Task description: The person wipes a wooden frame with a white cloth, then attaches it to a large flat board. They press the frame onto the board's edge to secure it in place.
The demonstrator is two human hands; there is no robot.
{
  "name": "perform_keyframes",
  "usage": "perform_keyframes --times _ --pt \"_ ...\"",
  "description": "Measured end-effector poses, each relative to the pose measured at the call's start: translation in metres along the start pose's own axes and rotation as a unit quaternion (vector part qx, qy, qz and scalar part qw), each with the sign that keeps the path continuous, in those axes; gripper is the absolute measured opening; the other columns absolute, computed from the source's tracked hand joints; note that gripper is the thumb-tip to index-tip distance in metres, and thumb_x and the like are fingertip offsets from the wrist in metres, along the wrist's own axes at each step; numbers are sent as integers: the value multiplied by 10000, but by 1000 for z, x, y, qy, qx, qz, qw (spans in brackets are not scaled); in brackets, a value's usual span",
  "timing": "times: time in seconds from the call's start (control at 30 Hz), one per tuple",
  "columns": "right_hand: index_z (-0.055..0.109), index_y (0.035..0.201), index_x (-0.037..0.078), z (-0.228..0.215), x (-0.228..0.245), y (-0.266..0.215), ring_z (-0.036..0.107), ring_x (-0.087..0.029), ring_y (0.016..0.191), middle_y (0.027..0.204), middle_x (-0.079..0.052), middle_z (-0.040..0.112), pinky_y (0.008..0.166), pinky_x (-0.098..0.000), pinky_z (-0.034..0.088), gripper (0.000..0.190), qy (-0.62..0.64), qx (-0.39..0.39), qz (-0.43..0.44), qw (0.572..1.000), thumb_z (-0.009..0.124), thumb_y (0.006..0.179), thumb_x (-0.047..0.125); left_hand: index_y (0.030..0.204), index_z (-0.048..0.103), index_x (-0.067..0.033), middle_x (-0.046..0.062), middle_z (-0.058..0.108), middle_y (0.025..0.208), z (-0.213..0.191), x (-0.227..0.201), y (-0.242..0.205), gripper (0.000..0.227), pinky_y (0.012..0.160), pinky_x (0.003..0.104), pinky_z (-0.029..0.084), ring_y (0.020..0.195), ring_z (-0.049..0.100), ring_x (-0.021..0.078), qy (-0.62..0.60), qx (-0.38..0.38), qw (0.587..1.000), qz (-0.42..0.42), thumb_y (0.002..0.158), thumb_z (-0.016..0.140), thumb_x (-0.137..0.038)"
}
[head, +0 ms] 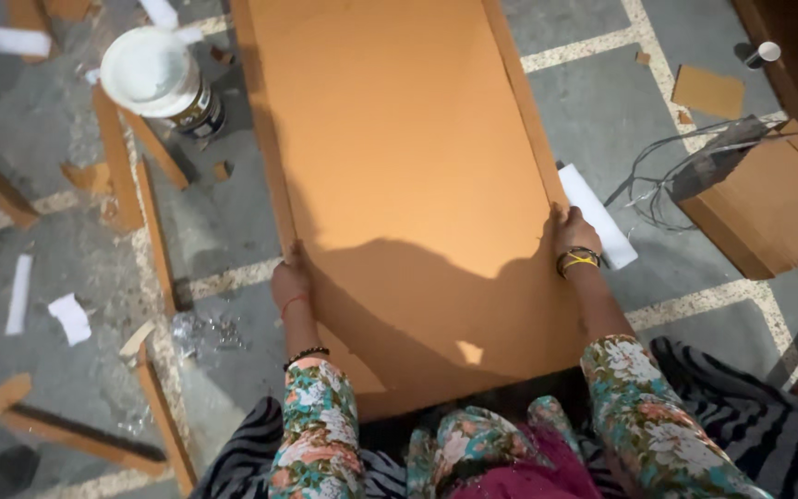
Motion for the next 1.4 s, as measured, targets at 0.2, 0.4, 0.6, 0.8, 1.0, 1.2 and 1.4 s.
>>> perform_keyframes --times 0.2,0.4,0.6,0.8,1.0,1.2,1.4 --pt "621 1229 76 -4 40 28 664 -471 1069 1120 -255 720 923 -553 516 671 11 18 -13 1000 382 1021 667 1037 736 86 347 700 1025 -16 -34 13 965 886 563 527 1033 665 524 17 -3 1000 -17 891 452 -825" --pt "648 1182 51 -6 61 49 655 -474 1056 1101 -265 707 914 -547 515 681 46 26 -26 998 396 1001 657 1040 730 105 357 703 1003 -38 -62 -10 918 853 576 534 994 674 532 42 -30 999 -12 970 464 -772" --pt "697 1124 32 -5 56 45 653 -497 1049 1073 -286 711 914 -565 513 660 49 3 -33 998 360 1046 594 1079 717 91 321 712 1021 -53 -76 -30 802 837 569 531 974 687 502 -6 -35 999 -24 983 496 -674" --pt "694 1147 42 -10 66 38 657 -480 1074 1097 -279 722 937 -549 514 693 57 23 -29 998 339 1042 628 1089 730 39 300 719 1032 -60 -85 -35 738 845 571 525 985 677 498 -5 -39 999 -26 970 517 -658" --pt "679 1196 48 -6 67 51 652 -463 1113 1151 -275 707 970 -525 509 706 52 13 -31 998 363 1018 654 1094 692 24 293 722 1022 -46 -79 -21 731 834 579 523 986 680 493 30 -78 996 29 995 513 -678" --pt "471 1413 113 -5 64 41 614 -475 1147 1207 -271 674 969 -526 484 689 77 25 -51 995 393 983 646 1102 620 -39 258 729 980 -34 -66 -29 601 788 585 524 937 687 486 27 -95 994 54 995 501 -618" --pt "474 1358 67 20 40 54 650 -502 1096 1158 -306 687 928 -560 511 549 88 72 -44 993 448 1035 510 1083 623 -41 239 734 988 -36 -69 -42 552 797 582 524 939 690 474 10 -86 995 48 1000 499 -572"
Point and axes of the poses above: each hand's wrist, its own y-axis towards the middle knuckle, its own z-axis out of the palm, x = y × z, the point moved 10 cm from there along y, towards the middle knuckle
